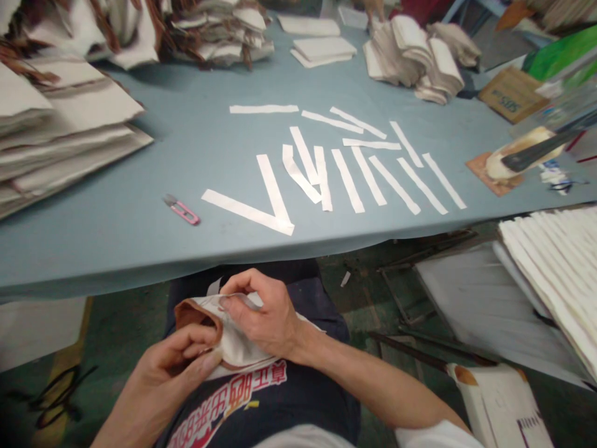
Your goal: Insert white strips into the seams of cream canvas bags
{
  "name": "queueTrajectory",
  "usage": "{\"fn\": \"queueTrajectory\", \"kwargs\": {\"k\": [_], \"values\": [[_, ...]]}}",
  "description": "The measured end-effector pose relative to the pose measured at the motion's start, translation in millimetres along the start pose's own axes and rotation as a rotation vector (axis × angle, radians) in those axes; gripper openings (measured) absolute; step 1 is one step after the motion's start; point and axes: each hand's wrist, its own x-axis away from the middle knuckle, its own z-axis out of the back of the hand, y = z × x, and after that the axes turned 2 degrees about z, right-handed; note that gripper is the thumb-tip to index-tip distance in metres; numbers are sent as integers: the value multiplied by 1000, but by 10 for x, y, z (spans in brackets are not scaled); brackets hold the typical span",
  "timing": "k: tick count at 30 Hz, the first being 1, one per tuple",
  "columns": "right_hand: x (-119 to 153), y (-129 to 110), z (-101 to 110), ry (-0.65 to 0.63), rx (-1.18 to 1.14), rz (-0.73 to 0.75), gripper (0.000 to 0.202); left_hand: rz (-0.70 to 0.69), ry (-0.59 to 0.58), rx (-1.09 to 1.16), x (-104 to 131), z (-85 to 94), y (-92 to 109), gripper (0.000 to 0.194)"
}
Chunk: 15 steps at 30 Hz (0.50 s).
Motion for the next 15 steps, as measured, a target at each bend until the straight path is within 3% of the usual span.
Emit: {"fn": "queueTrajectory", "kwargs": {"k": [2, 4, 9, 14, 15], "values": [[128, 167, -140, 43, -229, -277, 48, -12, 34, -86, 25, -14, -146, 40], [233, 287, -227, 30, -308, -388, 61, -29, 103, -184, 85, -51, -299, 37], [305, 344, -219, 32, -341, -448, 68, -134, 305, -376, 271, -85, -520, 37], [302, 239, -185, -45, -330, -414, 67, -180, 482, -220, 236, 104, -329, 38], [312, 222, -190, -55, -325, -404, 66, -192, 466, -194, 193, 154, -268, 44]]}}
